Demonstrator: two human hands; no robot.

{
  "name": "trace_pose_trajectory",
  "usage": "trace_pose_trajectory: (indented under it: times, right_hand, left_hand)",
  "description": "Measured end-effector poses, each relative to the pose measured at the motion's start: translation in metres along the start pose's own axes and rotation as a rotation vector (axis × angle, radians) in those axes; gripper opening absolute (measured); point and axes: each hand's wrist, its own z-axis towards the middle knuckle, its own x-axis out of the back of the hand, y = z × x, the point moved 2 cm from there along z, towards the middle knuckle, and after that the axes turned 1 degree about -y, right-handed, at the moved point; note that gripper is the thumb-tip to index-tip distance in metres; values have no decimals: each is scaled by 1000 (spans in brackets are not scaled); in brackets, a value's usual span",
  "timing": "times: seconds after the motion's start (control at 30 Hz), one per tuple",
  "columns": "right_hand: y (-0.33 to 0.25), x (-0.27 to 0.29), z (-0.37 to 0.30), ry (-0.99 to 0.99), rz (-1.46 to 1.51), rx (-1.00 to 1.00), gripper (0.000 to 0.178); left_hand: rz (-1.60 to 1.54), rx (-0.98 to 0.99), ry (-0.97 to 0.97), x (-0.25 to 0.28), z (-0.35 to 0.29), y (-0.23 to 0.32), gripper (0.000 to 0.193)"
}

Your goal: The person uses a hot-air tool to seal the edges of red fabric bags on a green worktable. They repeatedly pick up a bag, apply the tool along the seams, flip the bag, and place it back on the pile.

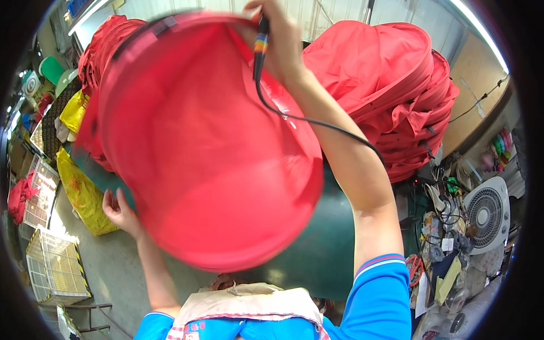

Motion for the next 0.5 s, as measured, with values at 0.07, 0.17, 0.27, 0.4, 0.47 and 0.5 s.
trace_pose_trajectory:
  times: [0.07,0.17,0.27,0.4,0.47,0.5]
  right_hand:
    - [-19,10,26,167,-315,24,34]
    - [-100,14,48,196,30,-309,40]
    - [-86,38,11,131,-101,6,40]
    - [-56,51,-52,1,-176,27,34]
    - [-25,48,-87,-68,-234,-19,31]
    - [-11,44,-107,-87,-259,-96,29]
  left_hand:
    - [16,-56,2,-25,-42,7,65]
    - [-268,95,-542,-97,-140,32,61]
    - [-558,261,-837,-154,-175,61,60]
    - [-1008,620,-843,-163,-139,53,60]
    - [-1245,930,-890,-157,-135,27,59]
    - [-1173,970,-941,-155,-141,12,59]
